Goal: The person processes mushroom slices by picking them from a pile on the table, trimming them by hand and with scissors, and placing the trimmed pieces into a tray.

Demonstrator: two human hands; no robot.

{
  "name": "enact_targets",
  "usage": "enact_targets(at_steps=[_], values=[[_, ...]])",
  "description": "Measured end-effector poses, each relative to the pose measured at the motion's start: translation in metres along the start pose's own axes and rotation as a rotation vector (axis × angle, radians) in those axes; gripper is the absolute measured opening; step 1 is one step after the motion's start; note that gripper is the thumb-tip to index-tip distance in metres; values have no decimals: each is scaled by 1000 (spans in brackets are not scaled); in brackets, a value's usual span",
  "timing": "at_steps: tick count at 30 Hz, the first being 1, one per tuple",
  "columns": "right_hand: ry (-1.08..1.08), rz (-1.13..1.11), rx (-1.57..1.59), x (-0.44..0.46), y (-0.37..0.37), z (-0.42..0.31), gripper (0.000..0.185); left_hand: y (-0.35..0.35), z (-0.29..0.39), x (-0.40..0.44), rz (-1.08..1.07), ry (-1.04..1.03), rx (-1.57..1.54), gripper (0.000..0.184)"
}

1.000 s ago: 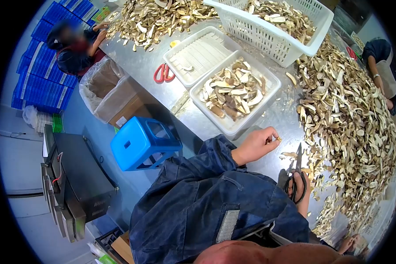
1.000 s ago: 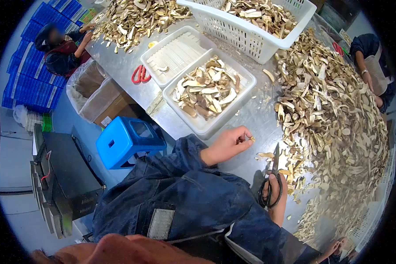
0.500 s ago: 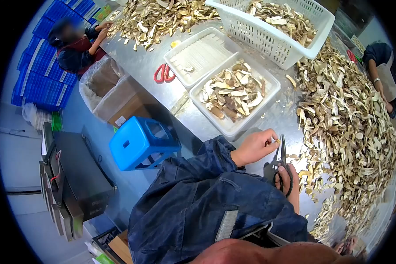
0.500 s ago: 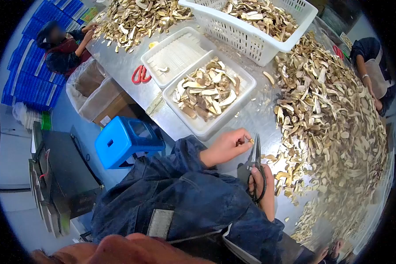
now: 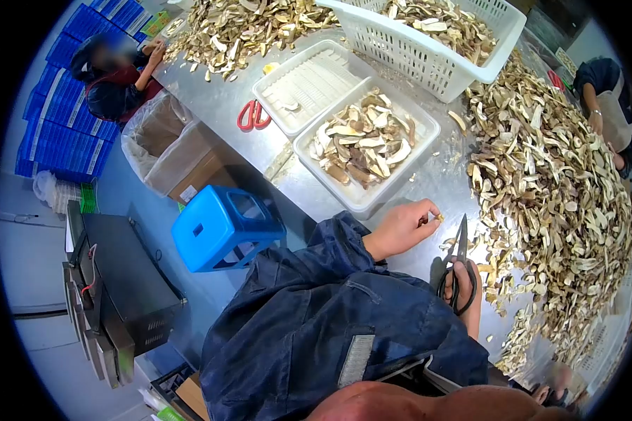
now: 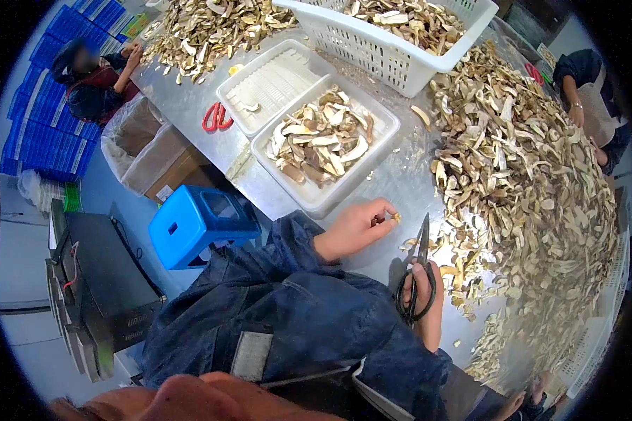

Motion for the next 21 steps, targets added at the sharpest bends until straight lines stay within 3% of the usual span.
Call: enact_targets(at_steps=[11, 18, 21], values=[[145, 7, 96, -5, 0, 4, 38, -12, -1, -3, -10, -140, 136, 27], [365, 56, 264, -13, 16, 24, 42, -5, -6, -9, -5, 54, -73, 24], [388, 35, 298, -11, 20, 29, 41, 10, 5, -40, 83, 68, 46, 20]])
Point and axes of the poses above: each hand's wrist, its own x-axis towards the middle knuckle, its own y-axis out of the back of the hand, z = x × y, the point moved 6 cm from there along x, towards the middle knuckle, and after that the axes turned 5 degrees about -x, right-handed, at the moved point
